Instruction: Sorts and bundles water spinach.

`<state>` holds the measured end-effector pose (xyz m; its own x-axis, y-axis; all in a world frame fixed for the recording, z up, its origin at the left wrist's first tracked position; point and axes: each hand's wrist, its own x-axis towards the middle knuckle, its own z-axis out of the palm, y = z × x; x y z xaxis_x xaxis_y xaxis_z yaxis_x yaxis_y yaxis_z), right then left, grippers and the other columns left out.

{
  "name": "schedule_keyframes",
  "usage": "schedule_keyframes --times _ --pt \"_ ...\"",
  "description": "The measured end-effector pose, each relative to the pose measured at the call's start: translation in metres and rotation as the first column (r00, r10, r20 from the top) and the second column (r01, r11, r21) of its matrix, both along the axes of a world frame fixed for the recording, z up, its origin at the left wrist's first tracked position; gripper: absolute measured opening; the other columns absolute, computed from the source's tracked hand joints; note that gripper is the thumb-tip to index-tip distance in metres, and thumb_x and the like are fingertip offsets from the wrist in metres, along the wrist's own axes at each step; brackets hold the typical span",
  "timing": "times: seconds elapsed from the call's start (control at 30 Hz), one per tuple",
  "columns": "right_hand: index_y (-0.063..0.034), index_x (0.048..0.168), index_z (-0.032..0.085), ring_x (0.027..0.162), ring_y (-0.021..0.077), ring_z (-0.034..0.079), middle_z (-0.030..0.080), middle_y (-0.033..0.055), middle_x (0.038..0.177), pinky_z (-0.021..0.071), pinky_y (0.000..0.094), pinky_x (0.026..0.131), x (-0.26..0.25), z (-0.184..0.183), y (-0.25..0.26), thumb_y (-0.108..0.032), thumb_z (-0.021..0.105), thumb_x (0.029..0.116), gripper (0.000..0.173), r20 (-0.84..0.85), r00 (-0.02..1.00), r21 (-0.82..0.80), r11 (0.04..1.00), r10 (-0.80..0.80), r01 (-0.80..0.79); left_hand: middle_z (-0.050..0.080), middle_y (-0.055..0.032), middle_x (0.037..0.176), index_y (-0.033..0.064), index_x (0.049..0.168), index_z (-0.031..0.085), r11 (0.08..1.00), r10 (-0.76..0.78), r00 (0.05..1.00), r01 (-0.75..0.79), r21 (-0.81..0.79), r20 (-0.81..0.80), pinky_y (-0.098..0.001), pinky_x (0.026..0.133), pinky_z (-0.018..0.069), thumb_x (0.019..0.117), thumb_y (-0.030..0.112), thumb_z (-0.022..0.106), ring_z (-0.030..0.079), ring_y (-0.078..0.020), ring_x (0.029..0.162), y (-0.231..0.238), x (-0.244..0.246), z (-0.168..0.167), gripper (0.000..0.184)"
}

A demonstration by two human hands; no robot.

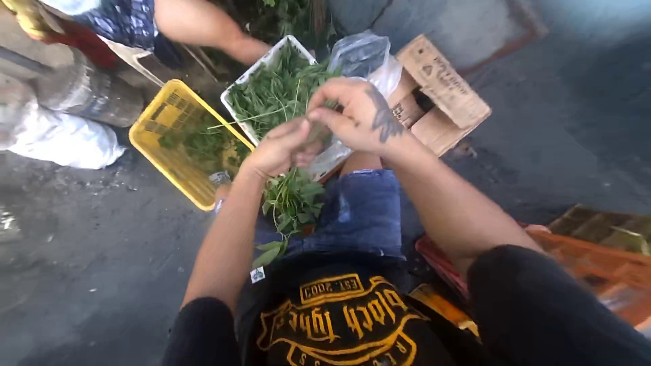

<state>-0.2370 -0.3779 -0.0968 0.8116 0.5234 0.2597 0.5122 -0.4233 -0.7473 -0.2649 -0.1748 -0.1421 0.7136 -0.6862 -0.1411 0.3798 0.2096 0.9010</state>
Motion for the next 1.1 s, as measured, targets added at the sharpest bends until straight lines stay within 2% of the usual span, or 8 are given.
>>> schedule_keyframes --times 0.17,0.4,0.6,0.73,0.83,0.9,0.97,1.1 --pt "-0.0126 0.103 0.074 0.081 0.0089 0.069 0.071 0.0019 0.099 0.0613 0.032 0.079 0.043 0.025 0.011 -0.022 0.062 0.1012 0.015 -0.088 0.996 -0.027 1.0 -0.004 0.002 0.059 0.0039 0.078 0.0147 0.103 0.062 0.993 0.077 0.996 -0.08 0.085 0.04 -0.0308 0.064 0.0539 0.1101 0.027 0.036 0.058 -0.0102 0.067 0.013 0.044 0.02 0.029" --pt "-0.0173 0.108 0.072 0.072 0.0057 0.068 0.071 -0.0031 0.09 0.0598 0.0285 0.071 0.08 0.102 0.062 -0.025 0.07 0.0965 0.014 -0.173 0.984 -0.097 0.993 0.046 -0.063 0.065 0.0021 0.076 0.0161 0.1 0.066 0.985 -0.079 0.992 0.093 -0.144 0.099 -0.062 0.091 0.0563 0.1019 0.036 0.061 0.07 -0.0214 0.081 0.067 0.093 0.055 0.021" --pt "-0.0184 0.123 0.07 0.098 0.0125 0.067 0.072 -0.0002 0.105 0.0534 0.0381 0.09 0.084 0.133 0.096 -0.032 0.062 0.1017 0.026 0.029 0.998 -0.089 0.994 0.063 -0.061 0.054 0.01 0.067 0.0232 0.088 0.062 0.996 0.061 0.984 -0.05 -0.07 0.167 -0.0313 0.064 0.0524 0.1006 0.034 0.061 0.056 -0.0087 0.062 0.101 0.096 0.089 0.017" --pt "-0.0094 0.101 0.072 0.069 0.0028 0.059 0.062 -0.0011 0.078 0.0499 0.0218 0.061 0.096 0.126 0.116 -0.026 0.058 0.105 0.022 -0.026 0.991 0.134 0.983 0.133 -0.128 0.05 0.0084 0.064 0.0222 0.087 0.058 0.975 0.195 0.957 -0.165 -0.151 0.216 -0.0316 0.062 0.0498 0.1045 0.027 0.05 0.053 -0.0108 0.06 0.132 0.101 0.096 0.02" --pt "-0.0061 0.107 0.07 0.076 0.0048 0.059 0.062 0.002 0.085 0.049 0.0215 0.066 0.101 0.129 0.117 -0.011 0.054 0.1038 0.017 0.143 0.975 0.066 0.981 0.17 -0.181 0.051 0.0084 0.063 0.0229 0.086 0.058 0.962 0.246 0.943 -0.21 -0.172 0.224 -0.0316 0.063 0.0505 0.1065 0.025 0.044 0.054 -0.0109 0.061 0.138 0.1 0.1 0.025" --pt "-0.0112 0.107 0.076 0.083 0.009 0.067 0.07 0.0019 0.088 0.0544 0.0281 0.069 0.073 0.142 0.102 -0.03 0.061 0.1019 0.024 0.402 0.915 0.03 1.0 -0.011 -0.002 0.055 0.0094 0.062 0.0238 0.082 0.061 0.932 0.36 0.898 -0.36 -0.045 0.253 -0.0278 0.058 0.0511 0.1002 0.025 0.055 0.056 -0.0071 0.058 0.116 0.08 0.104 0.019" --pt "-0.0122 0.129 0.07 0.116 0.0199 0.065 0.07 0.0079 0.121 0.0542 0.042 0.1 0.052 0.143 0.103 -0.045 0.054 0.1004 0.046 0.495 0.868 0.008 0.999 -0.033 0.034 0.069 0.0047 0.075 0.0181 0.095 0.066 0.836 0.416 0.813 -0.518 0.181 0.407 -0.029 0.064 0.0581 0.0926 0.02 0.058 0.066 -0.0073 0.068 0.106 0.059 0.12 0.009" --pt "-0.0128 0.145 0.056 0.139 0.0277 0.052 0.06 0.0098 0.144 0.0407 0.0532 0.117 0.059 0.102 0.099 -0.061 0.04 0.1033 0.066 0.383 0.917 -0.147 0.988 0.106 -0.052 0.06 0.0063 0.077 0.0057 0.108 0.062 0.838 0.165 0.882 -0.361 0.41 0.441 -0.0221 0.062 0.0492 0.1067 0.015 0.041 0.055 -0.0019 0.066 0.102 0.063 0.105 0.023"
